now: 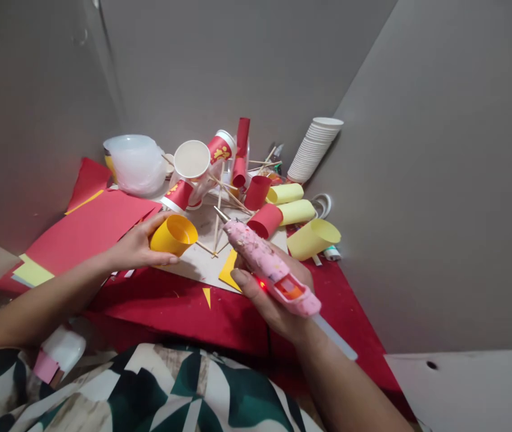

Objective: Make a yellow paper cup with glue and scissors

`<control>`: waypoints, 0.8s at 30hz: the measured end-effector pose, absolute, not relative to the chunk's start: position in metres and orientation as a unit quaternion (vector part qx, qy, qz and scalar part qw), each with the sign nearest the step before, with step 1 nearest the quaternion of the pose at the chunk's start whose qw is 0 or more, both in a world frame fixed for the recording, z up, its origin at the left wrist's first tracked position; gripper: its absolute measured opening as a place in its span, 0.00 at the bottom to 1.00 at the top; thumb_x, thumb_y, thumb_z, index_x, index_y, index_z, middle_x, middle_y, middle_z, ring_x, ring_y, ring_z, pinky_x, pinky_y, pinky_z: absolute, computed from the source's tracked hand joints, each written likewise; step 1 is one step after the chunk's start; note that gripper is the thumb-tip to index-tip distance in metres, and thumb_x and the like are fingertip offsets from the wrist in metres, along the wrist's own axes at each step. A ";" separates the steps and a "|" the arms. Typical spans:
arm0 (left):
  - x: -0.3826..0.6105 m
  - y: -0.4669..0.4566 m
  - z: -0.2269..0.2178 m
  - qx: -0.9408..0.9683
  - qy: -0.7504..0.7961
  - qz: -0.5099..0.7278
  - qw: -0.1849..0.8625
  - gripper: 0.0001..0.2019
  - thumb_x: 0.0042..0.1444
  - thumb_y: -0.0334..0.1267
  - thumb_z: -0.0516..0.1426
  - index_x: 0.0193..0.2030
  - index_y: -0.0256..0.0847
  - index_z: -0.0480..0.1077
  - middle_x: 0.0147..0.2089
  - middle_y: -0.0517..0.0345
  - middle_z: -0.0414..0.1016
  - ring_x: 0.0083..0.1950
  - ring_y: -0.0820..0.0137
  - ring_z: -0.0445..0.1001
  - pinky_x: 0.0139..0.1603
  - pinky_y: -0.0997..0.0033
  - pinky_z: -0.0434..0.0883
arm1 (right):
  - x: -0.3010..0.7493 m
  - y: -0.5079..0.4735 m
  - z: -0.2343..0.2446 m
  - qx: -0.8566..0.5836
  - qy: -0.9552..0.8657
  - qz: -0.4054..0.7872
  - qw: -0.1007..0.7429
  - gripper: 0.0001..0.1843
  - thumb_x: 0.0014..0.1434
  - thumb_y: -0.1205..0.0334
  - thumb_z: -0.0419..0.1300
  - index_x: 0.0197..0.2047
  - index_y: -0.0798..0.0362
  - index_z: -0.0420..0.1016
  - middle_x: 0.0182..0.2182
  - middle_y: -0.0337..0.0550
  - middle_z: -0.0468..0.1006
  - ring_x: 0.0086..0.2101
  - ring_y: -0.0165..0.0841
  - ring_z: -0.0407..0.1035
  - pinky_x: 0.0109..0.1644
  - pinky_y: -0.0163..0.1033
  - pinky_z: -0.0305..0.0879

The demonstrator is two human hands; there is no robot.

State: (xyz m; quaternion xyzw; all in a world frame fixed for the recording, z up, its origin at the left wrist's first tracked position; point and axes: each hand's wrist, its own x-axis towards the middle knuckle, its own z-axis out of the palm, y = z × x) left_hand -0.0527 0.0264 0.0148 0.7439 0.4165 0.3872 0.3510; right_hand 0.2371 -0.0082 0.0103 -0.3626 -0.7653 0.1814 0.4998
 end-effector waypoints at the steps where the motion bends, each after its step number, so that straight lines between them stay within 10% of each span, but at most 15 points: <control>1: -0.051 0.027 0.012 0.747 0.419 0.401 0.326 0.35 0.44 0.43 0.73 0.60 0.45 0.70 0.55 0.52 0.75 0.52 0.57 0.74 0.54 0.63 0.70 | 0.238 -0.006 0.013 -0.355 -0.775 0.175 0.493 0.18 0.65 0.53 0.62 0.57 0.44 0.78 0.33 0.43 0.81 0.27 0.36 0.76 0.32 0.42 0.77; 11: -0.045 0.037 -0.021 0.784 0.404 0.397 0.253 0.28 0.51 0.44 0.70 0.57 0.43 0.67 0.56 0.46 0.74 0.55 0.56 0.74 0.58 0.59 0.68 | 0.224 0.011 0.003 -0.314 -0.844 0.155 0.406 0.09 0.66 0.55 0.61 0.35 0.48 0.73 0.27 0.40 0.77 0.26 0.34 0.73 0.29 0.39 0.71; 24: -0.045 0.040 -0.038 0.810 0.371 0.380 0.249 0.27 0.56 0.42 0.66 0.61 0.43 0.67 0.60 0.43 0.73 0.59 0.53 0.73 0.63 0.53 0.67 | 0.218 0.017 -0.024 -0.264 -0.865 0.175 0.388 0.05 0.66 0.55 0.59 0.40 0.47 0.69 0.26 0.40 0.73 0.24 0.33 0.68 0.26 0.39 0.64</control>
